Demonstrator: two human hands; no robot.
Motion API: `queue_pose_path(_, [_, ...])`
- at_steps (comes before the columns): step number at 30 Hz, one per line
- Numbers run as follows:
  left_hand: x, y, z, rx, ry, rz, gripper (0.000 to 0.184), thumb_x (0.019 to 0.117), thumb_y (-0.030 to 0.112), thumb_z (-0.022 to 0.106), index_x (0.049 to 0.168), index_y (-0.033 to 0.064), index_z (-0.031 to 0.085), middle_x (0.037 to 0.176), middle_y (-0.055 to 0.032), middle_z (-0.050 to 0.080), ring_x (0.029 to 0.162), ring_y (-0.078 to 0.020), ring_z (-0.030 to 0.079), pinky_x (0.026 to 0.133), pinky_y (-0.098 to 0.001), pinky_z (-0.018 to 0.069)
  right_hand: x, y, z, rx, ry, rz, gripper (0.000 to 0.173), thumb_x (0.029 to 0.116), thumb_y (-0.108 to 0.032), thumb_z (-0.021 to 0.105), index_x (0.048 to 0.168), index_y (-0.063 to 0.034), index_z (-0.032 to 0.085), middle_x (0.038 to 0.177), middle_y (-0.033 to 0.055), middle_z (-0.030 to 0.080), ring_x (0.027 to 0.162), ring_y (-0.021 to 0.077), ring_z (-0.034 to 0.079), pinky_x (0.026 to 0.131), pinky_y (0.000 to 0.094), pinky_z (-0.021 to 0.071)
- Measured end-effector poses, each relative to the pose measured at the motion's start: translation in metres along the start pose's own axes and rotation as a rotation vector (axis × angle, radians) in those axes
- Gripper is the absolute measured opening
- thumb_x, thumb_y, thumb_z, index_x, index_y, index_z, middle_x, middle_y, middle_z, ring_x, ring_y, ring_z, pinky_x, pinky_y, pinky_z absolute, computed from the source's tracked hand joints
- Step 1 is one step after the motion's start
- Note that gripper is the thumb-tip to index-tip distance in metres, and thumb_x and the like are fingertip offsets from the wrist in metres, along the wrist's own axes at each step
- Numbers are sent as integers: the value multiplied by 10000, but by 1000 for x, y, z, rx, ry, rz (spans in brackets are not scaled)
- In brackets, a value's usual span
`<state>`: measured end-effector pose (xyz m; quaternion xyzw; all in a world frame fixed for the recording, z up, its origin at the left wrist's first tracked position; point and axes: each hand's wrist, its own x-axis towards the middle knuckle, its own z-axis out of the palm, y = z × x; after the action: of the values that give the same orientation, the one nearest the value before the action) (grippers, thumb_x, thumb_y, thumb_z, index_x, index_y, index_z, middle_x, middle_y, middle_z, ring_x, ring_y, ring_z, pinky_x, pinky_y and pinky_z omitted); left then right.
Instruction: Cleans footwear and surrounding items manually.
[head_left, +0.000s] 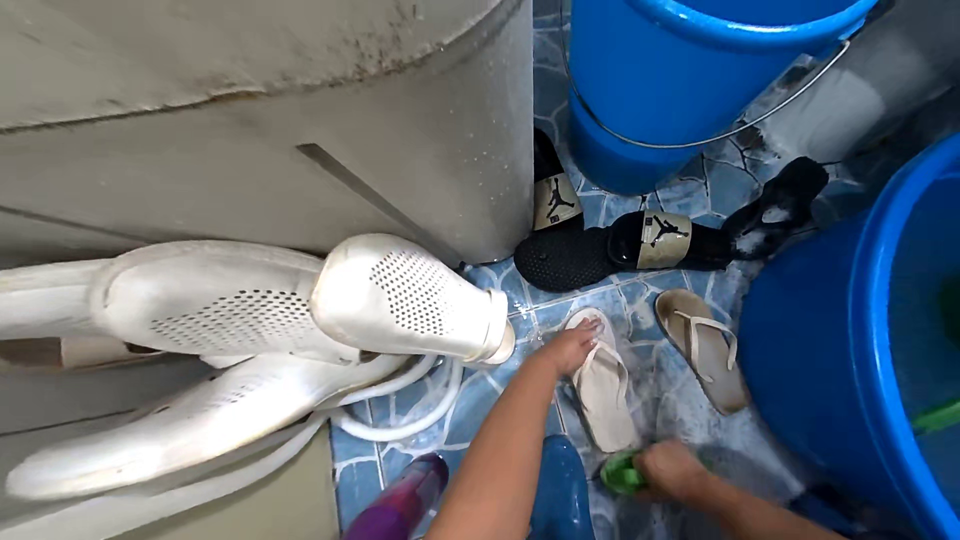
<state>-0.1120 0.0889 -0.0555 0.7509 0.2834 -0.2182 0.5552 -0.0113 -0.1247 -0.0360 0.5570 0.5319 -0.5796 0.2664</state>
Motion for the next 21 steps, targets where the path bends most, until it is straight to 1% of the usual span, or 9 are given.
queue_pose_path(4, [3, -4, 4, -14, 23, 5, 467, 1128, 132, 325, 1585, 36, 347, 1687, -106, 266, 1584, -253, 180, 1286, -415, 132, 11, -4, -28, -112, -55, -54, 539, 967, -415, 700, 1221, 57, 645, 1229, 315, 654, 1179, 509, 615, 978, 696, 443])
queue_pose_path(7, [4, -1, 3, -16, 26, 10, 465, 1127, 128, 326, 1582, 32, 352, 1685, -112, 270, 1584, -257, 182, 1286, -410, 132, 15, 3, -41, 11, -29, -67, 592, 937, -455, 740, 1250, 39, 649, 1227, 305, 655, 1189, 487, 612, 1006, 695, 432])
queue_pose_path(10, [3, 0, 1, -25, 35, 6, 461, 1125, 119, 333, 1575, 26, 363, 1682, -117, 277, 1582, -257, 189, 1285, -411, 133, 17, 0, -77, 169, 182, 20, 535, 967, -424, 713, 1252, 27, 667, 1210, 289, 672, 1184, 465, 623, 1022, 665, 440])
queue_pose_path(12, [0, 5, 1, -20, 47, -20, 458, 1128, 129, 331, 1571, 20, 368, 1678, -125, 285, 1577, -267, 206, 1283, -424, 147, 21, -4, -96, 217, 396, 157, 506, 963, -447, 708, 1187, 6, 692, 1148, 259, 702, 1140, 446, 656, 970, 647, 483])
queue_pose_path(13, [0, 7, 0, -24, 49, -27, 460, 1127, 128, 331, 1573, 21, 364, 1678, -124, 285, 1577, -266, 204, 1284, -424, 144, 21, -8, -95, 226, 448, 203, 510, 962, -466, 701, 1173, -2, 693, 1132, 247, 710, 1125, 436, 666, 955, 638, 494])
queue_pose_path(15, [0, 7, -3, -15, 29, -29, 464, 1128, 132, 324, 1579, 24, 353, 1683, -117, 272, 1581, -258, 190, 1285, -417, 133, 12, -12, -65, 227, 403, 190, 517, 991, -453, 652, 1201, 18, 674, 1162, 263, 698, 1149, 448, 654, 985, 634, 478])
queue_pose_path(18, [1, 5, -3, 4, 25, -24, 462, 1129, 140, 325, 1577, 31, 361, 1682, -107, 279, 1582, -251, 187, 1285, -414, 130, 1, -5, -17, 103, 187, 47, 521, 1012, -410, 622, 1218, 68, 649, 1201, 318, 670, 1170, 503, 630, 1001, 671, 452])
queue_pose_path(19, [1, 4, -2, 7, 25, -22, 460, 1128, 136, 330, 1573, 24, 367, 1680, -112, 285, 1582, -255, 189, 1285, -415, 130, 0, -5, -21, 64, 155, 27, 511, 1011, -402, 626, 1221, 63, 647, 1205, 317, 667, 1171, 503, 628, 994, 675, 450])
queue_pose_path(21, [1, 6, -1, 12, 27, -17, 460, 1127, 129, 331, 1574, 20, 361, 1681, -117, 280, 1583, -261, 182, 1285, -419, 125, 3, -6, -54, 79, 183, 58, 507, 1014, -391, 631, 1270, 46, 636, 1246, 312, 654, 1212, 494, 608, 1020, 677, 432])
